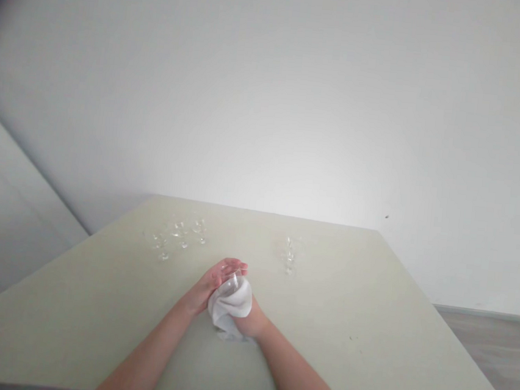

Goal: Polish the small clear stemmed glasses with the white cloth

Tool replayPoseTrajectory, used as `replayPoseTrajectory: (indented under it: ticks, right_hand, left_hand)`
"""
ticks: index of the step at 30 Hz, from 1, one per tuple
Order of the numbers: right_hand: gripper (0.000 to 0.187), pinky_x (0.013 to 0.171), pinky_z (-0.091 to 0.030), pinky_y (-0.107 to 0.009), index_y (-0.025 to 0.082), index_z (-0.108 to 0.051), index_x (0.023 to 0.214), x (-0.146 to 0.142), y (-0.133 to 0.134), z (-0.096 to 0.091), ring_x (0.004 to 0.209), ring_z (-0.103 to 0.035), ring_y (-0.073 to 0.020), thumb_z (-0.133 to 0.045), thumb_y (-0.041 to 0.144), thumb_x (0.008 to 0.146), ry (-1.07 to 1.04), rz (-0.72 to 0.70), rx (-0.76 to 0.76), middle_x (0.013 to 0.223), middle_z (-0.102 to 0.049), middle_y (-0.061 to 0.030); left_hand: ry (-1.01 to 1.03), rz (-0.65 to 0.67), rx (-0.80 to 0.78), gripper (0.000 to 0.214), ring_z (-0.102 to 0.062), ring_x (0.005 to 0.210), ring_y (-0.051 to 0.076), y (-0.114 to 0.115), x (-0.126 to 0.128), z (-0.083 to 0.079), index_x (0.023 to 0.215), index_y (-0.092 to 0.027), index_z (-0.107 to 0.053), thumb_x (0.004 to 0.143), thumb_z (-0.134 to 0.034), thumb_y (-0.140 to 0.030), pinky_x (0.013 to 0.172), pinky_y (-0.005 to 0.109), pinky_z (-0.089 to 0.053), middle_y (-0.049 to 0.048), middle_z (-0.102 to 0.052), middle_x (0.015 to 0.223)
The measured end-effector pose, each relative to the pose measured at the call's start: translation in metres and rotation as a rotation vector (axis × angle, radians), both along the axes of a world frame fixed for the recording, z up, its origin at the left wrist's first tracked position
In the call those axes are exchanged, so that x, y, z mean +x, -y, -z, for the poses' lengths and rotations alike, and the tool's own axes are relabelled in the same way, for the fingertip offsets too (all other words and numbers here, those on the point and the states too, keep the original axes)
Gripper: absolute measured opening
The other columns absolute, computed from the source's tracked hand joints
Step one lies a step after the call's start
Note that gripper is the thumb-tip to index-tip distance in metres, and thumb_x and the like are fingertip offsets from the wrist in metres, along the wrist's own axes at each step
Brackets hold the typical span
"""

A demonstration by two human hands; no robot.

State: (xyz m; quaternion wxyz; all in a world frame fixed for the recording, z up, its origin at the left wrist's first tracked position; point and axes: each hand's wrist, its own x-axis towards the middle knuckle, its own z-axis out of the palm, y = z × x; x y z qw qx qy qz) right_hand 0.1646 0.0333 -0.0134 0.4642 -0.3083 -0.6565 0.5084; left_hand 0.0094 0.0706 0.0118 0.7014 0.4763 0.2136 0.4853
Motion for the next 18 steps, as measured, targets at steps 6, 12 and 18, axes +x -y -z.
replayPoseTrajectory:
  ticks: [6,12,18]
  right_hand:
    - [0.051,0.095,-0.054,-0.047,0.017,-0.072,0.099,0.007,0.001,0.006,0.096,-0.068,-0.0273,-0.074,0.062,0.075,0.005,-0.058,-0.207,0.095,-0.073,-0.0102]
    - [0.052,0.093,-0.055,-0.045,0.019,-0.072,0.092,0.002,0.004,-0.002,0.087,-0.068,-0.0248,-0.077,0.066,0.07,-0.02,-0.004,-0.224,0.082,-0.072,-0.0064]
    - [0.057,0.109,-0.044,-0.054,0.018,-0.072,0.102,-0.004,-0.005,-0.007,0.106,-0.067,-0.0315,-0.073,0.068,0.075,-0.009,0.045,-0.082,0.099,-0.073,-0.0112]
  left_hand:
    - [-0.035,-0.015,-0.018,0.069,-0.067,0.092,0.022,-0.008,-0.002,0.005,0.11,-0.016,-0.069,0.058,-0.09,-0.057,0.081,0.03,-0.049,0.0105,-0.072,0.102]
    - [-0.041,0.036,-0.013,0.07,-0.066,0.105,0.027,-0.005,0.0,0.0,0.117,-0.017,-0.067,0.064,-0.086,-0.059,0.091,0.036,-0.049,0.0139,-0.071,0.111]
    - [-0.237,-0.153,0.051,0.07,-0.064,0.087,0.021,-0.013,0.002,0.0,0.103,-0.015,-0.07,0.053,-0.09,-0.06,0.077,0.028,-0.046,0.0077,-0.069,0.093]
